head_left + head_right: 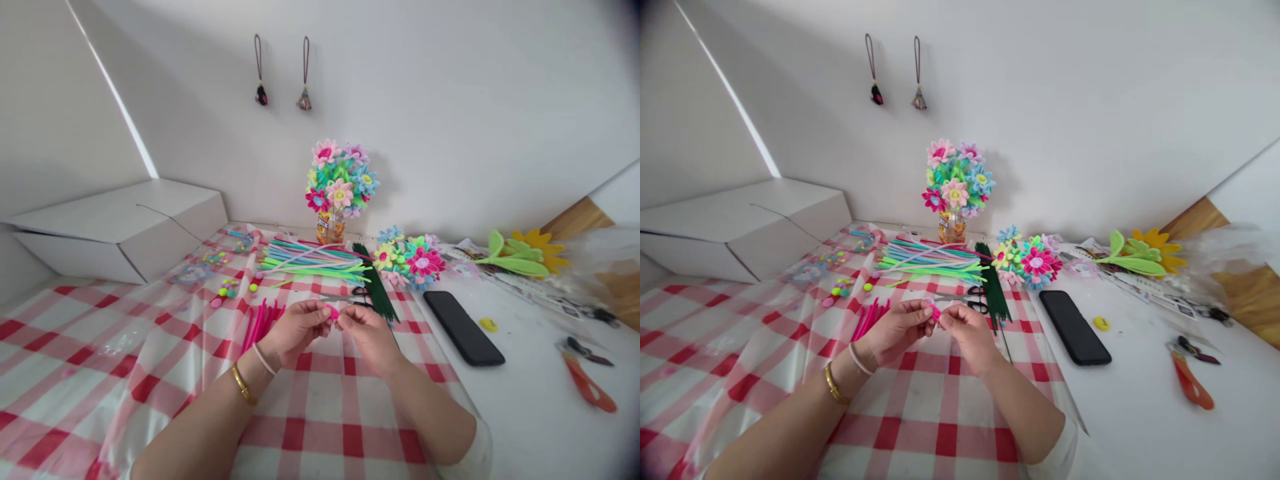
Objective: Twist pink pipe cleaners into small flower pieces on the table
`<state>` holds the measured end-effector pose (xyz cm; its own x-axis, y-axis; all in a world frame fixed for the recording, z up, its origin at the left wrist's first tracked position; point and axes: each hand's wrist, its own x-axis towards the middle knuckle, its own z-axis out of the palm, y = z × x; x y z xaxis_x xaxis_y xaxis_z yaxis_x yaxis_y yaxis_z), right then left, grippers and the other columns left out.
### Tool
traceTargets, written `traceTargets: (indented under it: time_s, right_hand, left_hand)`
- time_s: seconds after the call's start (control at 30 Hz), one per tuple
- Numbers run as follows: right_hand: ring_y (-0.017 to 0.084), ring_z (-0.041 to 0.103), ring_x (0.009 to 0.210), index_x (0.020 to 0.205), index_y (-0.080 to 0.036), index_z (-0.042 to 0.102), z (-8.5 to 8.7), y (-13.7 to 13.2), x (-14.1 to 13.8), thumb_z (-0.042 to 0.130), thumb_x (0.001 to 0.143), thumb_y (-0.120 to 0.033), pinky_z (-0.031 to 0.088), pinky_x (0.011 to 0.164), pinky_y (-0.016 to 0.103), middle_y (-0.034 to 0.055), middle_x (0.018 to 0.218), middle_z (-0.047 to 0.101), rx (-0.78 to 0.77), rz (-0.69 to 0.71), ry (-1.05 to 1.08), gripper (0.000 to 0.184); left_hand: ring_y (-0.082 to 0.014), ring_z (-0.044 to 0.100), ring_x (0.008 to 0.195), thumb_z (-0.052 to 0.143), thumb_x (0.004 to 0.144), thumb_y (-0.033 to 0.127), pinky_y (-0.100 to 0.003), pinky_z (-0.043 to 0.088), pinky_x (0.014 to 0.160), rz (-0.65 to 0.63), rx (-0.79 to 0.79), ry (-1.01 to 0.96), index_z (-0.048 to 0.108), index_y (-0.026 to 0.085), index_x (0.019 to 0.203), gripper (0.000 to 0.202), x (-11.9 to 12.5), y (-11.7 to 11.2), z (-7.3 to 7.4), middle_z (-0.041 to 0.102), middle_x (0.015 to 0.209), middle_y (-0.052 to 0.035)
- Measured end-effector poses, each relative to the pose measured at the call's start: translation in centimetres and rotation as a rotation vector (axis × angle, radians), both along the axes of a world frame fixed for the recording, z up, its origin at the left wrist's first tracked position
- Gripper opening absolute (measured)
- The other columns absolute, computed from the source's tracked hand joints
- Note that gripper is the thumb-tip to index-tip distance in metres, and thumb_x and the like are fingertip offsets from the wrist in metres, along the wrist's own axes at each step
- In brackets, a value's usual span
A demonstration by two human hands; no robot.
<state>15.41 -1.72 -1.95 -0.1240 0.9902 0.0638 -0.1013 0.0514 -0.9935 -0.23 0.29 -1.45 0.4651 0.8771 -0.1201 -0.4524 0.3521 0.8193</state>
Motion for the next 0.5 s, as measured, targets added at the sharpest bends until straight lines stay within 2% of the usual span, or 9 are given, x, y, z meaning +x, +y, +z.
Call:
traceTargets:
  time_s: [0.2, 0.37, 0.43, 0.5]
  right_hand:
    - [0.016, 0.053, 0.072, 0.071, -0.017, 0.065, -0.09, 0.13, 0.03, 0.065, 0.072, -0.033, 0.040, 0.072, 0.031, 0.0014, 0.072, 0.062, -0.017, -0.023, -0.050, 0.016]
    - [0.015, 0.053, 0.071, 0.071, -0.019, 0.063, -0.26, 0.02, -0.02, 0.064, 0.073, -0.034, 0.040, 0.072, 0.030, 0.0005, 0.070, 0.061, 0.036, 0.013, 0.063, 0.015]
    - [0.017, 0.055, 0.074, 0.073, -0.019, 0.064, -0.25, 0.14, 0.12, 0.062, 0.074, -0.035, 0.041, 0.074, 0.031, 0.0018, 0.074, 0.063, 0.029, 0.013, 0.008, 0.016]
    - [0.018, 0.055, 0.075, 0.075, -0.019, 0.065, -0.28, 0.39, 0.38, 0.059, 0.076, -0.036, 0.041, 0.073, 0.031, 0.0024, 0.076, 0.064, 0.043, -0.020, -0.144, 0.018]
  left_hand:
    - [-0.0073, 0.050, 0.054, 0.074, 0.063, 0.019, -0.021, 0.036, 0.053, 0.036, -0.060, 0.000, 0.066, 0.011, 0.071, 0.014, -0.07, 0.47, -0.77, 0.060, 0.061, -0.0017]
    - [-0.0084, 0.053, 0.056, 0.074, 0.063, 0.021, -0.022, 0.039, 0.056, -0.002, -0.047, -0.026, 0.066, 0.012, 0.071, 0.014, 0.06, 0.13, -0.63, 0.062, 0.065, -0.0029]
    - [-0.0082, 0.052, 0.055, 0.073, 0.063, 0.022, -0.022, 0.038, 0.054, 0.017, -0.036, 0.000, 0.066, 0.012, 0.072, 0.015, 0.00, 0.19, -0.64, 0.061, 0.065, -0.0028]
    - [-0.0081, 0.052, 0.053, 0.073, 0.063, 0.024, -0.022, 0.037, 0.052, 0.081, -0.008, 0.073, 0.066, 0.013, 0.077, 0.019, -0.33, 0.50, -0.56, 0.061, 0.064, -0.0025]
